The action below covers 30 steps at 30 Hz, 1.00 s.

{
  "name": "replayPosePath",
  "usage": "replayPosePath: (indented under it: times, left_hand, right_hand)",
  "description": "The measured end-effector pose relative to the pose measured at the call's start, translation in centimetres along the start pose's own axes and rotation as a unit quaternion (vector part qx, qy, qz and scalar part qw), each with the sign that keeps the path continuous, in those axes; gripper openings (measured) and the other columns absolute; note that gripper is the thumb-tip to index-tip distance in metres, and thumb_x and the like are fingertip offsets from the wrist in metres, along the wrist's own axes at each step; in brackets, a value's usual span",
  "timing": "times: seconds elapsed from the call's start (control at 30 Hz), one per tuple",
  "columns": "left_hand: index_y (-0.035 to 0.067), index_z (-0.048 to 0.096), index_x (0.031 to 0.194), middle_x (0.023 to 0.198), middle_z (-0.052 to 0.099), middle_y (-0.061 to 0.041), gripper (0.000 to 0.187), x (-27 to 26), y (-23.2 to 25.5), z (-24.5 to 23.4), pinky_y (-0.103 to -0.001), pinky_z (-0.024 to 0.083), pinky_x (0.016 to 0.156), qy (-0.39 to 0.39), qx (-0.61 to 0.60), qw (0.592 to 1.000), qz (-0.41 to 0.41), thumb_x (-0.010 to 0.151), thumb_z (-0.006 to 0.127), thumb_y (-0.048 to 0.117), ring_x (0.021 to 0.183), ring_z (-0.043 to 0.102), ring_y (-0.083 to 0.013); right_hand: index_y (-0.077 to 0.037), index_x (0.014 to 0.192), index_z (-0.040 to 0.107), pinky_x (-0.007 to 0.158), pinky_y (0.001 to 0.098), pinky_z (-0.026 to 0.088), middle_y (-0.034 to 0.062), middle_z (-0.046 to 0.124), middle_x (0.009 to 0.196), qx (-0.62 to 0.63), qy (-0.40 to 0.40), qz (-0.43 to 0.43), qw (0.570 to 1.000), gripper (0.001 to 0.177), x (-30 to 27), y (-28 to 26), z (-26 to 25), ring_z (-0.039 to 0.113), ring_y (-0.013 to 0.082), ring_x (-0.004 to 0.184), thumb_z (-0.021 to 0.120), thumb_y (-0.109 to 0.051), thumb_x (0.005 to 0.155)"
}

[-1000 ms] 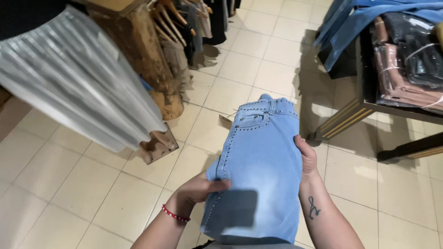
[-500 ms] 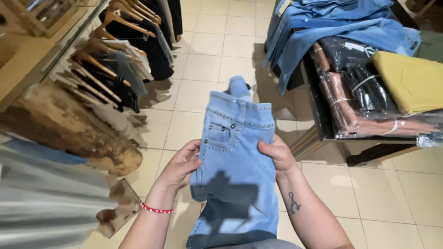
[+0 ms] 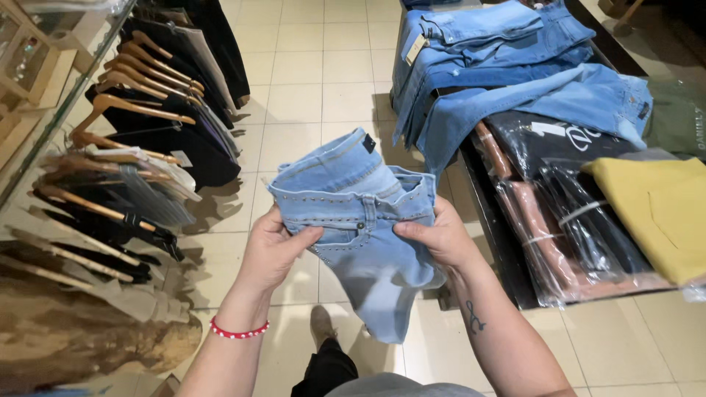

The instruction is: The person picks up a pair of blue jeans from a display table, unfolds them to show the design and tags, then folds them back and places them into a clear plastic bag.

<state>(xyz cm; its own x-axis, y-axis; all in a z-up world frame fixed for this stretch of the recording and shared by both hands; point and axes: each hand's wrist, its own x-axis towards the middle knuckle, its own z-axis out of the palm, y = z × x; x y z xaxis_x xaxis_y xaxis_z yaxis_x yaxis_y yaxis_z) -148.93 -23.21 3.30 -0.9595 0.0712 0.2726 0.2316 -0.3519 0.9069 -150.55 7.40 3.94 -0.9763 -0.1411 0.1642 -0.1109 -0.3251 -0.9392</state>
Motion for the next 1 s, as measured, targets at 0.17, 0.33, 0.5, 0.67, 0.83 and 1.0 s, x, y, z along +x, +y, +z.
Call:
replayPosePath:
  times: [0.17,0.33,0.5,0.67,0.83,1.0]
  left_hand:
    - [0.001,0.083,0.112,0.117,0.068,-0.01,0.021,10.8,-2.6,-1.4,-0.044,0.056,0.111,-0.068,0.109,0.985,0.112,0.091,0.085,-0.002,0.124,0.068,-0.0225]
    - [0.0,0.082,0.106,0.108,0.07,-0.011,0.014,21.1,-0.4,-2.6,-0.042,0.06,0.104,-0.112,0.11,0.981,0.116,0.094,0.084,0.005,0.111,0.069,-0.0208]
    - [0.0,0.08,0.099,0.101,0.071,-0.012,0.008,30.3,-2.7,-5.3,-0.04,0.06,0.093,-0.144,0.089,0.981,0.094,0.097,0.084,0.007,0.103,0.065,-0.0142]
    - [-0.001,0.085,0.097,0.091,0.074,-0.014,0.008,37.6,-7.8,-7.0,-0.04,0.061,0.082,-0.159,0.129,0.975,0.085,0.096,0.084,0.007,0.09,0.073,-0.0201]
    - [0.003,0.077,0.08,0.071,0.066,-0.011,0.024,44.1,-11.2,-6.5,-0.035,0.054,0.065,-0.073,0.189,0.977,0.067,0.1,0.081,0.015,0.071,0.066,-0.0161]
    - [0.003,0.072,0.075,0.066,0.062,-0.011,0.031,50.7,-12.3,-4.8,-0.034,0.05,0.063,-0.059,0.187,0.979,0.052,0.102,0.079,0.016,0.071,0.061,-0.0144]
  right_hand:
    - [-0.009,0.108,0.081,0.078,0.0321,0.064,0.0021,0.081,0.092,-0.079,0.115,-0.027,0.99,0.04,8.5,2.5,-2.3,0.077,0.0119,0.084,0.095,0.004,0.073]
    - [-0.007,0.101,0.08,0.072,0.0347,0.065,0.0064,0.08,0.085,-0.057,0.205,-0.023,0.977,0.035,17.3,4.6,-1.8,0.079,0.0177,0.077,0.095,0.004,0.072]
    - [-0.005,0.1,0.078,0.072,0.0391,0.065,0.0074,0.078,0.084,-0.031,0.274,-0.036,0.961,0.029,25.7,7.5,-2.9,0.077,0.0199,0.076,0.095,-0.001,0.077]
    - [-0.006,0.108,0.079,0.073,0.0315,0.06,0.0035,0.076,0.088,-0.169,0.331,-0.034,0.928,0.029,31.5,5.4,-1.7,0.066,0.0099,0.08,0.095,-0.008,0.084]
    - [0.005,0.13,0.066,0.088,0.0462,0.058,0.0193,0.062,0.105,-0.488,0.313,-0.184,0.794,0.05,35.7,4.5,-1.8,0.07,0.0388,0.096,0.093,-0.014,0.092]
    - [0.002,0.129,0.073,0.078,0.043,0.066,0.0164,0.076,0.098,-0.437,0.202,-0.183,0.857,0.052,42.4,9.0,0.2,0.078,0.034,0.089,0.094,-0.013,0.083]
